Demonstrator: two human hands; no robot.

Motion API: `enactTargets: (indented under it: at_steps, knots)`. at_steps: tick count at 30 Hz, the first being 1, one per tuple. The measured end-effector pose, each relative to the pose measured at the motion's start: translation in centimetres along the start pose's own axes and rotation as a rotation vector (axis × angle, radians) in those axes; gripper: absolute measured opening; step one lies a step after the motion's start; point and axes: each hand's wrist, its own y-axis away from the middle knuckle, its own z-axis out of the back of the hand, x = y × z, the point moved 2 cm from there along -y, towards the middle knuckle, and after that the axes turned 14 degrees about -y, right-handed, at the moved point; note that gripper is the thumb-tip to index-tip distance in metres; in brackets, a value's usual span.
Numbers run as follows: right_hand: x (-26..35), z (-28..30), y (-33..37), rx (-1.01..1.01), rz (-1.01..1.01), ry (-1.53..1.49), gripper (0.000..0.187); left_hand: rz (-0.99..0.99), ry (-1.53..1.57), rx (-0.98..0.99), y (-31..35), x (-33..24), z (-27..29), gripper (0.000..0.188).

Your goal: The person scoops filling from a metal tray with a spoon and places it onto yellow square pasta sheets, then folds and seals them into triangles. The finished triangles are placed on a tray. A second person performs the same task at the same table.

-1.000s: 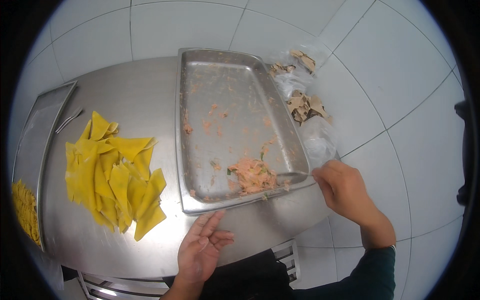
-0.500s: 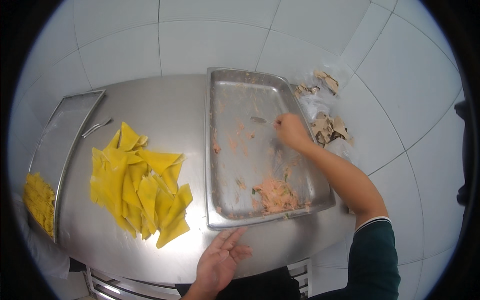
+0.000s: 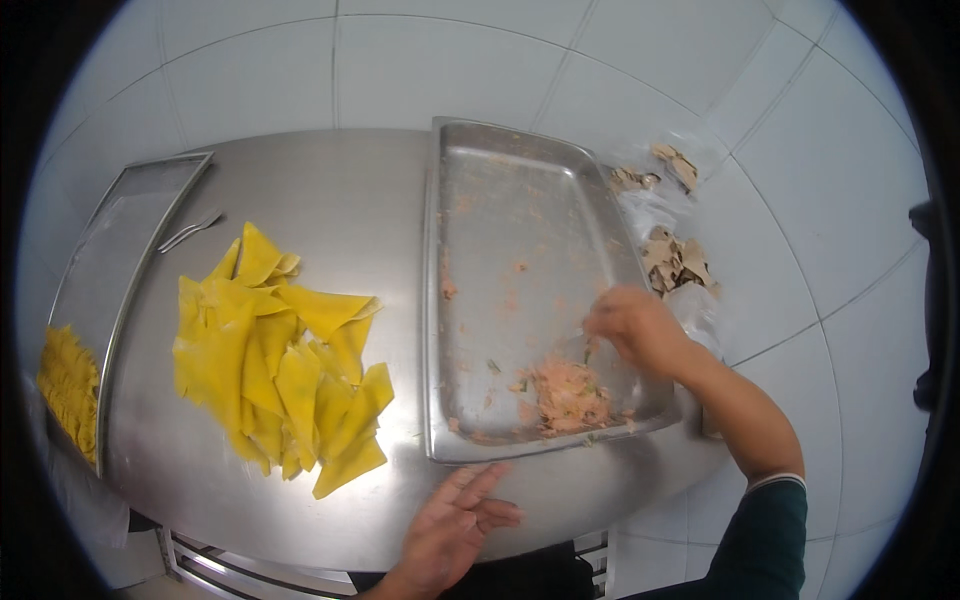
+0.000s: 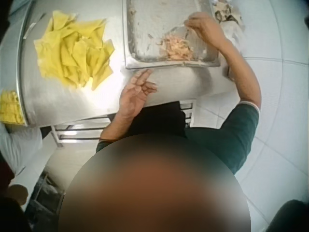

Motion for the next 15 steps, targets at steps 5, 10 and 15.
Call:
enactTargets:
  at_steps: [5,10,15]
  knots:
    - [-5.3,-1.6,-3.9,-0.24,-0.384,0.007,0.014,0.008,-0.038,-0.002,0.0,-0.4,-0.2,0.068]
    - [-6.8,-3.3,-6.1,-0.077,-0.352,-0.049,0.015,0.01,-0.04,-0.036,-0.1,-0.5,-0.4,0.069]
    - [-3.4,-2.6,-1.8,0.164,0.003,-0.04,0.015,0.027,-0.048,-0.032,0.3,-0.3,-0.1,0.072]
